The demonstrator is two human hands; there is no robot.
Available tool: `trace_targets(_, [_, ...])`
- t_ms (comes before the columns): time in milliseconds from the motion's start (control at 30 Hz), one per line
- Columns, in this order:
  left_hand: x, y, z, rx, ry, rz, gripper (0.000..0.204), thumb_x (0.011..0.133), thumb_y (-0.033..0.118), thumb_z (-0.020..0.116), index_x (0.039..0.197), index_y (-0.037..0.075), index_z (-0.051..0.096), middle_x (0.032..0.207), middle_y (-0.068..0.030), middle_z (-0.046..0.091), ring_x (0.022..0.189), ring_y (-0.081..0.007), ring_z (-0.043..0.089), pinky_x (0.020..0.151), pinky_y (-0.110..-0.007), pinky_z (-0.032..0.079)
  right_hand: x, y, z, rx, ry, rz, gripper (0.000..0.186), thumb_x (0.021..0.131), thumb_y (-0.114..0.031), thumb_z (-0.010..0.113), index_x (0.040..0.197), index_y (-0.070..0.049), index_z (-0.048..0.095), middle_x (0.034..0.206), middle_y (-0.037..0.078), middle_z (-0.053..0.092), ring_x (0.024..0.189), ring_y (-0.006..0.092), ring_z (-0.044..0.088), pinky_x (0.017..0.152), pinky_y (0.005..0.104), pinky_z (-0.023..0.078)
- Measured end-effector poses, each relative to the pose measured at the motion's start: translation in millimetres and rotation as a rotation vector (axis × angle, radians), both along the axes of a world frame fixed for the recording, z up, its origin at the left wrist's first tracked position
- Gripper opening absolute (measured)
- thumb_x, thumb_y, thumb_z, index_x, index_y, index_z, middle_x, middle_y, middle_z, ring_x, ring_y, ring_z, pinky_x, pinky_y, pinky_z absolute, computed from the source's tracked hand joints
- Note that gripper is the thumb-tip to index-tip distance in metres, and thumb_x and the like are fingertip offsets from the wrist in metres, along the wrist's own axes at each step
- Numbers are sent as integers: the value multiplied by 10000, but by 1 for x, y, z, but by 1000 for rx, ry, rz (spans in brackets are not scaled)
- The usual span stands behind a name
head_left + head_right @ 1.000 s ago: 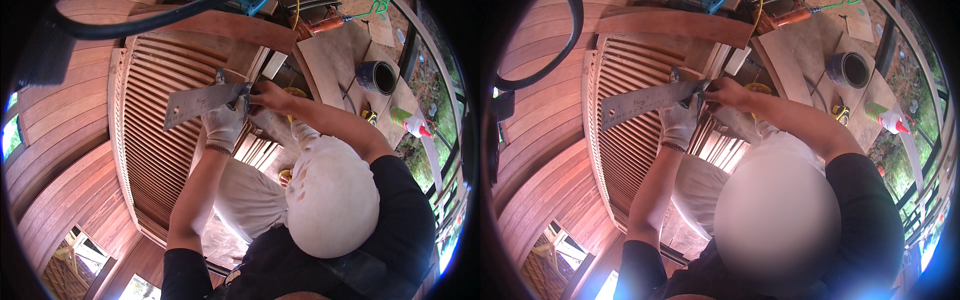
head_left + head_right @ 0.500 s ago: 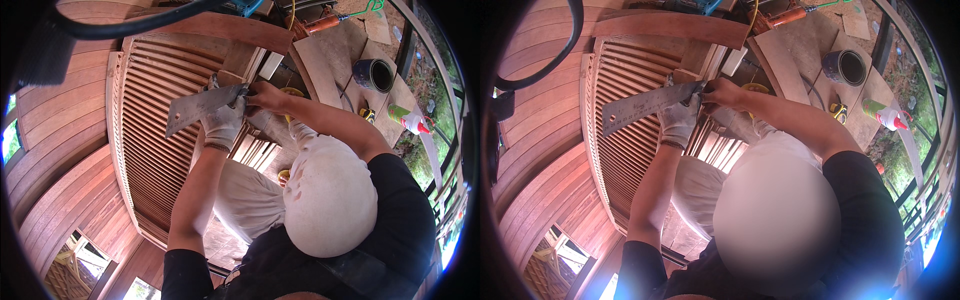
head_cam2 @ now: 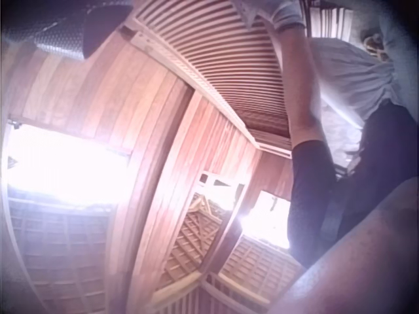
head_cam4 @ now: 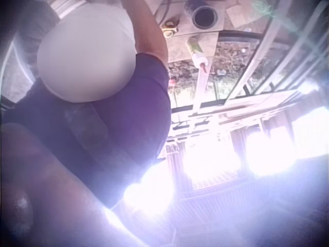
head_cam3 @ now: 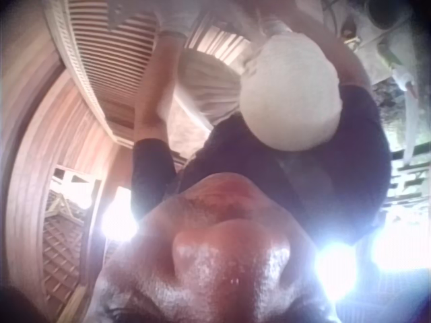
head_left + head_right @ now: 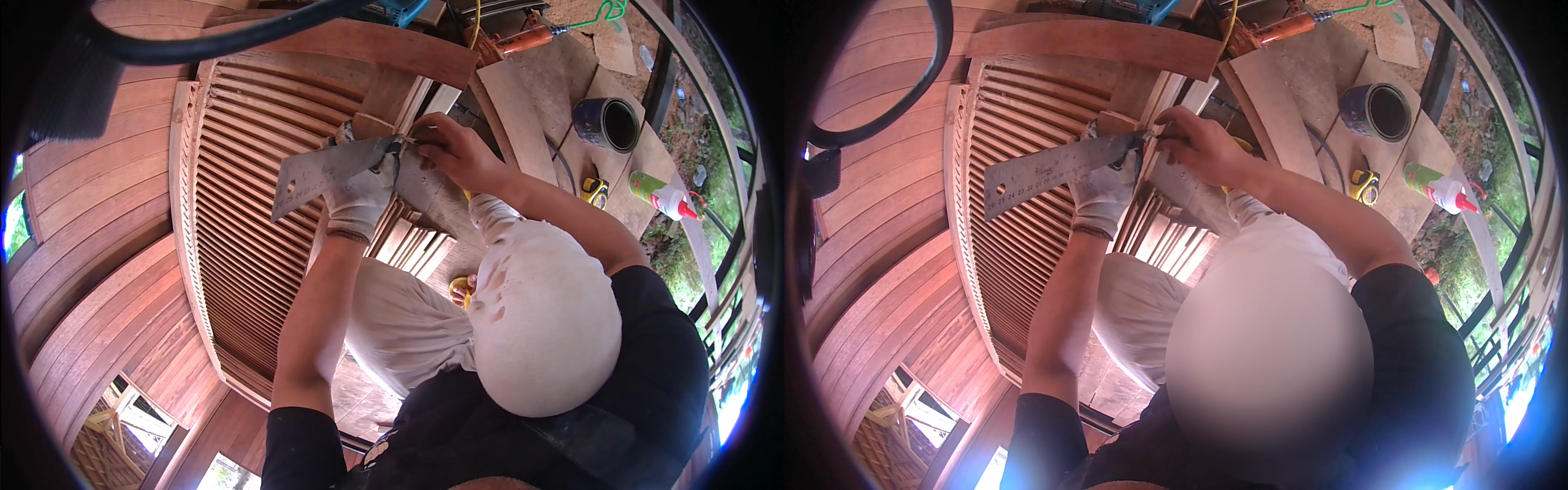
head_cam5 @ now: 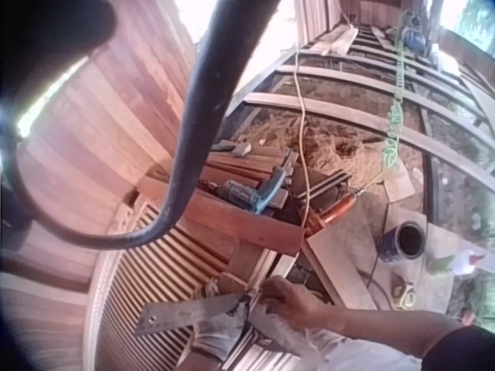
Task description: The person measures and marks a wooden slat, then saws it to length. They fit the slat into a curved ceiling structure and secure it with a cordless drill. The process repeats with additional slats, including measuring, cutting, and drilling.
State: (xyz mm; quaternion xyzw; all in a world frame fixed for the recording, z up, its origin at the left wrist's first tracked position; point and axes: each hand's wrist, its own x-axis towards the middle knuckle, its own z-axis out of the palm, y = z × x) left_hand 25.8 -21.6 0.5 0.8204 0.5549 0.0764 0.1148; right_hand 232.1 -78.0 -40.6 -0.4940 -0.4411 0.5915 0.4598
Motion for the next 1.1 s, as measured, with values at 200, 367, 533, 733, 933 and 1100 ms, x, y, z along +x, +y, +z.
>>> trace_targets(200, [1,-1,-2,-29,9,23,832,761,392,791,1412,-17,472,1186,-204,685,1173,-418,581,1068,-520,390,-6,9,1,89,-132,2,151,987,-83,633,1112,-5,662,907,122,738,850,186,740,774,343,568])
trace_targets(367, [2,-1,0,-60,-20,33,835,767,399,786,1420,-11,465,1189,-212,678,1191,-425,567,1077,-529,379,-8,10,-6,96,-114,-20,152,995,-87,626,1122,-12,665,923,114,738,860,189,742,778,343,570])
trace_targets(533, [0,-1,-3,-14,-18,25,834,758,397,792,1421,6,468,1203,-223,659,1183,-434,561,1070,-538,380,-13,11,-10,92,-72,-43,151,997,-85,626,1124,-12,664,941,112,735,850,186,734,771,346,565])
trace_targets(733, [0,-1,-3,-3,-53,37,813,748,389,794,1397,6,488,1193,-228,661,1162,-439,572,1050,-537,401,-10,15,-9,107,-216,15,161,983,-97,634,1130,-45,670,919,150,729,832,268,727,775,375,557])
trace_targets(933, [-1,-2,-6,85,-16,-33,782,749,407,799,1355,-2,519,1173,-234,668,1130,-438,590,1041,-525,417,-4,6,-30,-56,-428,37,128,1026,-115,614,1093,-15,656,834,55,684,762,133,664,725,313,541])
trace_targets(1100, [-5,-1,-8,59,-15,16,744,784,421,777,1356,4,546,1165,-221,675,1136,-425,599,1022,-534,427,-10,6,-25,46,-97,-53,173,995,-118,626,1146,-40,660,928,141,716,875,266,714,783,381,546])
